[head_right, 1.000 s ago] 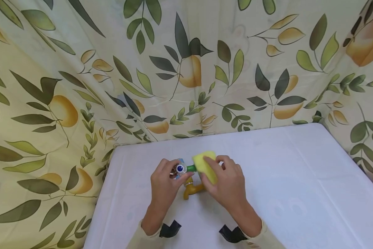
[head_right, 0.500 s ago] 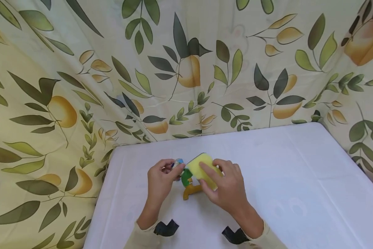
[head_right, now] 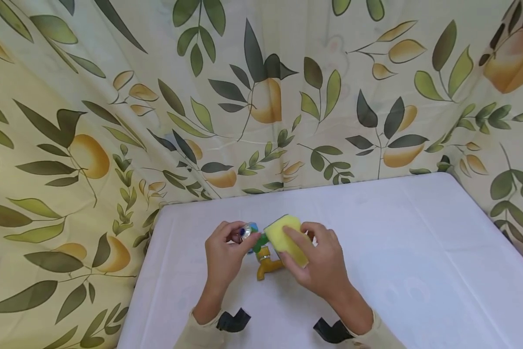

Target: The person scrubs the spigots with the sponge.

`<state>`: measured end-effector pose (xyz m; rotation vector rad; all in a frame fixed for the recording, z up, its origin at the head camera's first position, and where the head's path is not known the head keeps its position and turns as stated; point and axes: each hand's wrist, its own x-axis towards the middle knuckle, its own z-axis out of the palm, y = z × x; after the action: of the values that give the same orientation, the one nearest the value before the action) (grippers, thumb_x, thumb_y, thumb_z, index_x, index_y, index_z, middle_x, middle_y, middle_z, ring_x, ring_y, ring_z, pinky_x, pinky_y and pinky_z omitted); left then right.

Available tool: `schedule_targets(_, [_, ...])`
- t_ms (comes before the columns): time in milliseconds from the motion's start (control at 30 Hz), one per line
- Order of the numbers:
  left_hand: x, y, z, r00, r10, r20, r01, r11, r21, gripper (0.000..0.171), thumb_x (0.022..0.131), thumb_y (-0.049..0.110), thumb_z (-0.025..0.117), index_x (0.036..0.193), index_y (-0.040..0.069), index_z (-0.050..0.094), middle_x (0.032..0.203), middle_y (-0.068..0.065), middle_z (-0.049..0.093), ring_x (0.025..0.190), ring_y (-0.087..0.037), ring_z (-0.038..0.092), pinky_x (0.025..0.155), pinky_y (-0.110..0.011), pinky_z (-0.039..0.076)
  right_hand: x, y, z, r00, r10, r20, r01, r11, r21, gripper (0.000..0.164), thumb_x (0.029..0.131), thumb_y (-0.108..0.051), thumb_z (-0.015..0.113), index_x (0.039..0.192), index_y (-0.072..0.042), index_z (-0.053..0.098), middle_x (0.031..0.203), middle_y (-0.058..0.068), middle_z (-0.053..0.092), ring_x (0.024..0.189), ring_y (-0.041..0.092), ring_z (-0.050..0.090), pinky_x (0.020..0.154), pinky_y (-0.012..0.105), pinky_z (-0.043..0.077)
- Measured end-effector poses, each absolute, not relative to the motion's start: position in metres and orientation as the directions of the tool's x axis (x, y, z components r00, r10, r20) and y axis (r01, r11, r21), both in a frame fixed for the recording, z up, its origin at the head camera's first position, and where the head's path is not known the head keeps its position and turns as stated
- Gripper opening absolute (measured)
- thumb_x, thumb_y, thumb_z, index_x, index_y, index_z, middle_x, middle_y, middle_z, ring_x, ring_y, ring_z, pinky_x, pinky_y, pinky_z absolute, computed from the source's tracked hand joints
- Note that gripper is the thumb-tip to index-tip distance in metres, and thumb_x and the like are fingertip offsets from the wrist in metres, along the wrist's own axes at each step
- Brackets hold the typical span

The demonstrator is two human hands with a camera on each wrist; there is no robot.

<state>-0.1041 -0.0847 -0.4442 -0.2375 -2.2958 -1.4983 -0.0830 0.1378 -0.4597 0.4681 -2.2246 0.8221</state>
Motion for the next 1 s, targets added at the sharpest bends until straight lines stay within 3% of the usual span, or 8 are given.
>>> schedule_targets(167, [-0.103,-0.085,-0.443,-0.85,-0.046,0.525,0.457,0.431,0.778,0.032,0.08,0.026,0.089,0.102,0.007,0.075,0.085,-0.001,0.06,0.074,-0.009,0.061,0.058,-0.02,0.057,-0.082,0.14,-0.456,-0.734,-0.032,0.678,-0.509,0.688,-0.518,0.055,0.072,-0.02,0.083,0.125,-0.01,0.069,0.109,0.012,0.057,0.092,0.018,0.054,0.071,0.016,0.047])
schedule_targets(500, [-0.103,-0.087,-0.442,-0.828,-0.025,0.561,0.505,0.401,0.764,0.034,0.08,0.022,0.089,0.106,0.005,0.075,0.088,-0.004,0.062,0.079,-0.013,0.064,0.062,-0.021,0.06,-0.081,0.148,-0.452,-0.784,-0.038,0.619,-0.504,0.621,-0.6,0.056,0.074,-0.012,0.081,0.128,-0.013,0.066,0.111,0.008,0.059,0.095,0.008,0.05,0.067,0.025,0.046])
schedule_targets(733, [-0.102,-0.087,-0.44,-0.846,-0.021,0.533,0.486,0.382,0.786,0.034,0.081,0.023,0.088,0.107,0.006,0.075,0.089,-0.002,0.062,0.079,-0.013,0.064,0.063,-0.022,0.061,-0.081,0.151,-0.453,-0.776,-0.083,0.625,-0.539,0.602,-0.589,0.058,0.071,-0.012,0.082,0.127,-0.012,0.067,0.111,0.006,0.059,0.096,0.009,0.051,0.068,0.023,0.047])
schedule_targets(1000, [-0.116,-0.092,-0.437,-0.913,-0.031,0.407,0.348,0.459,0.817,0.032,0.083,0.035,0.086,0.103,0.011,0.077,0.086,0.0,0.063,0.077,-0.011,0.061,0.062,-0.021,0.057,-0.088,0.158,-0.455,-0.819,0.061,0.571,-0.382,0.684,-0.622,0.052,0.077,-0.012,0.083,0.127,-0.012,0.069,0.111,0.012,0.058,0.092,0.01,0.046,0.066,0.022,0.039])
